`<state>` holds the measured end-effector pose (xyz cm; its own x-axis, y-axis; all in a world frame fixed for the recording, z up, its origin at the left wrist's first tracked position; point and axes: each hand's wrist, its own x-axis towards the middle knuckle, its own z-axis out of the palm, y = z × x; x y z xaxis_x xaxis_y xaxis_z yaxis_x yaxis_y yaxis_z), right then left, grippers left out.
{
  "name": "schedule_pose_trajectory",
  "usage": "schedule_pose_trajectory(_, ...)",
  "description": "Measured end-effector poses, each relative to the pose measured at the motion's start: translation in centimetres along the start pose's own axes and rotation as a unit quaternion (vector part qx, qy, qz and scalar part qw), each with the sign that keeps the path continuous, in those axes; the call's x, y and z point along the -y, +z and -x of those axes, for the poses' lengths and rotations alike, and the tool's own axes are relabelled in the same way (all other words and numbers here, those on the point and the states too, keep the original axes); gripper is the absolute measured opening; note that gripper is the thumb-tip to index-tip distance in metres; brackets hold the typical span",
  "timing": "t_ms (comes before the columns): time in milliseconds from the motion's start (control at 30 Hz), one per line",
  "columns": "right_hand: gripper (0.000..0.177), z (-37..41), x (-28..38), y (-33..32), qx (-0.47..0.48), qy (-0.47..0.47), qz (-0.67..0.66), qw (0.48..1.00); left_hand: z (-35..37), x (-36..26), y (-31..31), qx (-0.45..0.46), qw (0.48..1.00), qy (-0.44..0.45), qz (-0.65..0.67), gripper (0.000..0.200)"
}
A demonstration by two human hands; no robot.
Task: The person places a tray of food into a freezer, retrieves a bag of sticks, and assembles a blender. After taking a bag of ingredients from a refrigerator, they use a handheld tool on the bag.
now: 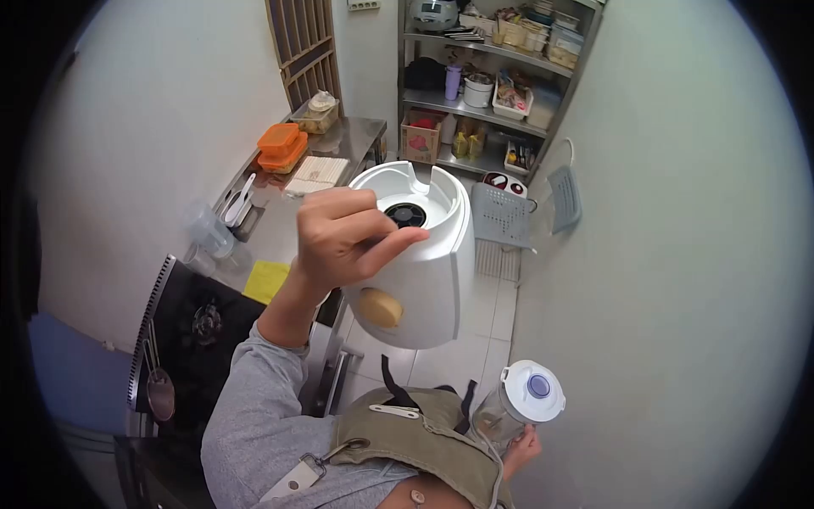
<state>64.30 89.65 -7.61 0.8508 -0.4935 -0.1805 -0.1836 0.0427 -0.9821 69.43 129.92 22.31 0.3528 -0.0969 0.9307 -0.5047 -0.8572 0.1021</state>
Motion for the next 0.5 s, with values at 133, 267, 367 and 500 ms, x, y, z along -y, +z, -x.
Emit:
schedule_pose_trajectory(133, 0.031, -6.2, 0.7, 9.7, 0.012, -0.038, -0.01, 0.999, -0.1, 9.5, 5.1, -0.023, 0.999, -0.015, -0.034, 0.03)
schedule_pose_trajectory(267, 0.033, -15.0, 3.8, 25.9, 0.011, -0.029, -0.03, 0.999, -2.0, 24.2, 10.8, -0.051, 0.992, -0.061, -0.094, 0.029)
schedule_pose_trajectory(367, 0.035, -21.6, 3.8, 33.5, 0.012, -0.027, -0.027, 0.999, -3.8, 32.5, 13.6, -0.058, 0.983, -0.085, -0.149, 0.028)
schedule_pose_trajectory(500, 0.035, -26.3, 5.4, 43.3, 0.043, -0.071, 0.039, 0.996, -4.7, 43.4, 15.7, -0.078, 0.962, -0.097, -0.241, 0.026)
